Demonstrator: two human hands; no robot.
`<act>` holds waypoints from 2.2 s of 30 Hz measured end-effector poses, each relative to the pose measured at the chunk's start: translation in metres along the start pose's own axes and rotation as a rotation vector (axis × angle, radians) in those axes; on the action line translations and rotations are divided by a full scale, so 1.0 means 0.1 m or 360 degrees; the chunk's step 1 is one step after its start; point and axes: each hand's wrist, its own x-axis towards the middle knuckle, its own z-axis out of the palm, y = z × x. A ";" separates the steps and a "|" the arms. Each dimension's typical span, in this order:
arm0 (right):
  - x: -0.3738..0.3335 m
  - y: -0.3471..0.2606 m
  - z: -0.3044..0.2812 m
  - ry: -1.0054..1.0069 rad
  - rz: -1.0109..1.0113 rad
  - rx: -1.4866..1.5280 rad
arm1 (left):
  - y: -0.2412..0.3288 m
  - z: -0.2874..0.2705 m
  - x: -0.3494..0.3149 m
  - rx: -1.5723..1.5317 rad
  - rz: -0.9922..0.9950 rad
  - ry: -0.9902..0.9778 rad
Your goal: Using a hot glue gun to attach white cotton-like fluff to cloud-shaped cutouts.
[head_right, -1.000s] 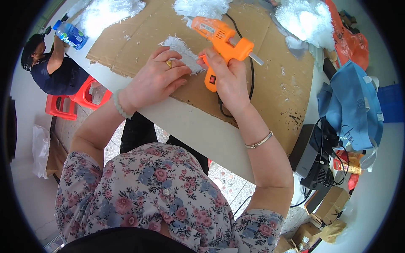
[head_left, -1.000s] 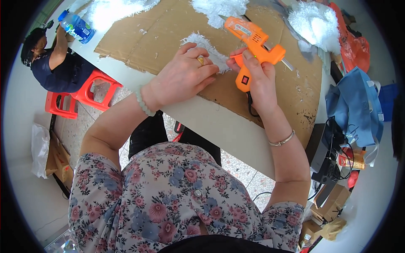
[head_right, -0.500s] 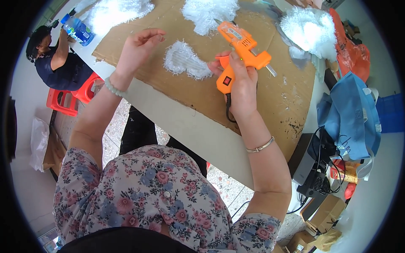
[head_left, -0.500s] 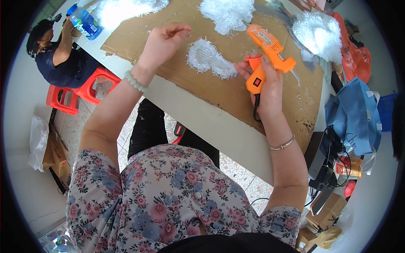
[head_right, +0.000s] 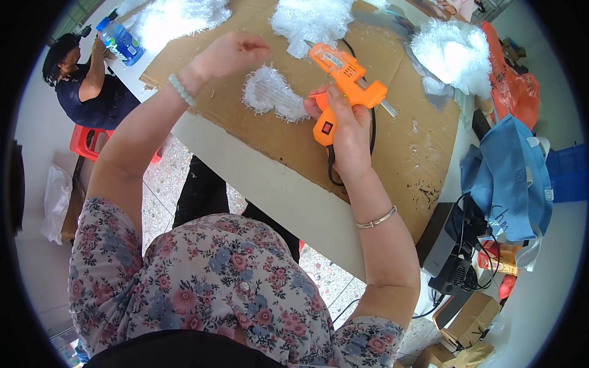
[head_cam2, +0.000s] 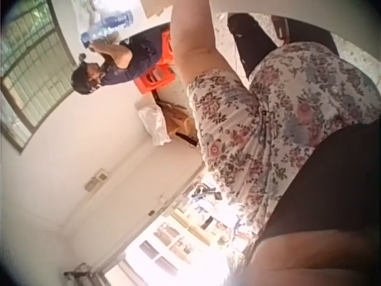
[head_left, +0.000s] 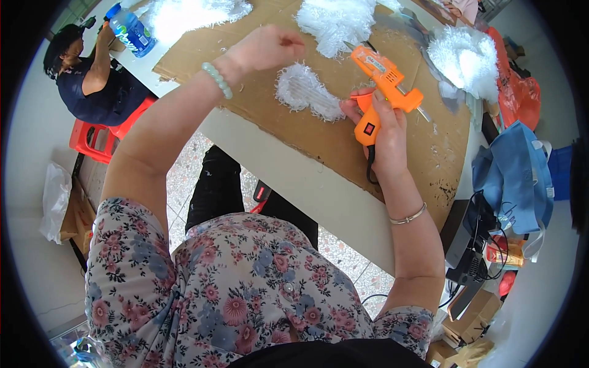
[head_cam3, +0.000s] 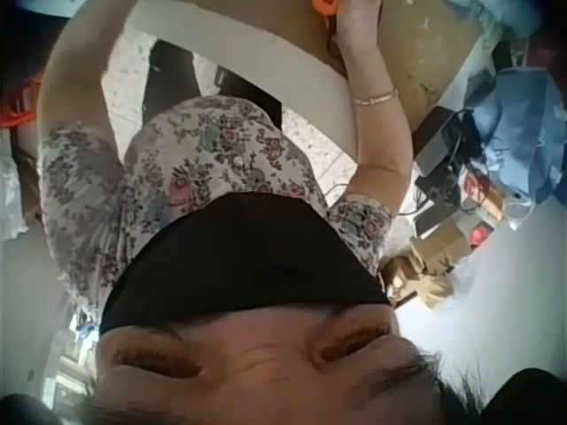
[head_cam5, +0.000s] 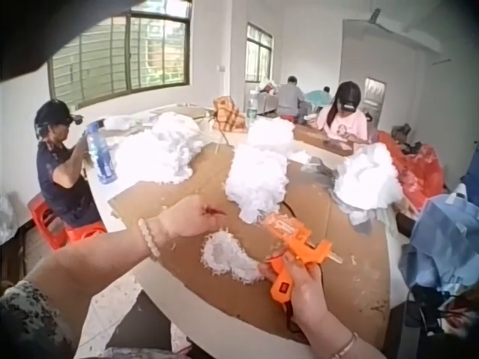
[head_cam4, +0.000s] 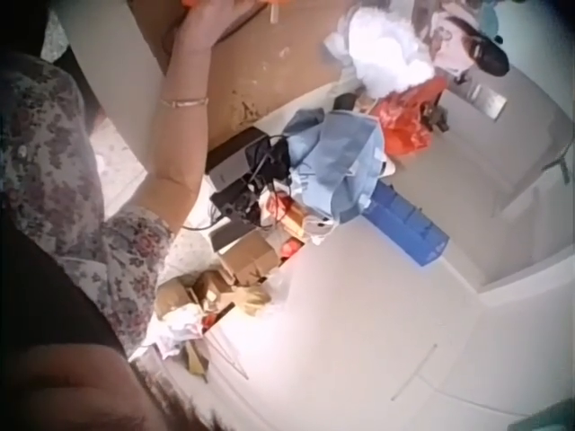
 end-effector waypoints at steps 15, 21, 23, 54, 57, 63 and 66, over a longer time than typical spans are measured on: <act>-0.01 0.02 -0.01 -0.0023 0.0056 -0.0070 | -0.03 0.06 -0.22 0.0085 -0.0218 0.0307; -0.01 0.07 -0.03 -0.0033 0.0039 -0.0078 | 0.01 0.17 -0.21 0.0183 -0.0214 -0.0147; -0.01 0.07 -0.02 -0.0026 0.0061 -0.0083 | 0.01 0.15 -0.20 0.0059 -0.0303 -0.0225; -0.13 0.02 -0.01 0.0433 0.0103 0.0106 | -1.32 -1.01 0.06 -0.1505 -0.0687 0.1385; -0.17 0.00 -0.06 0.0411 0.0156 0.0063 | -1.43 -1.39 0.30 -0.1464 -0.0645 0.1614; -0.16 -0.05 -0.04 0.0439 0.0264 0.0034 | -2.24 -2.20 0.66 -0.1062 -0.0731 0.1505; -0.16 -0.06 -0.02 0.0486 0.0293 0.0027 | -2.50 -2.22 0.67 -0.0269 -0.1009 0.1048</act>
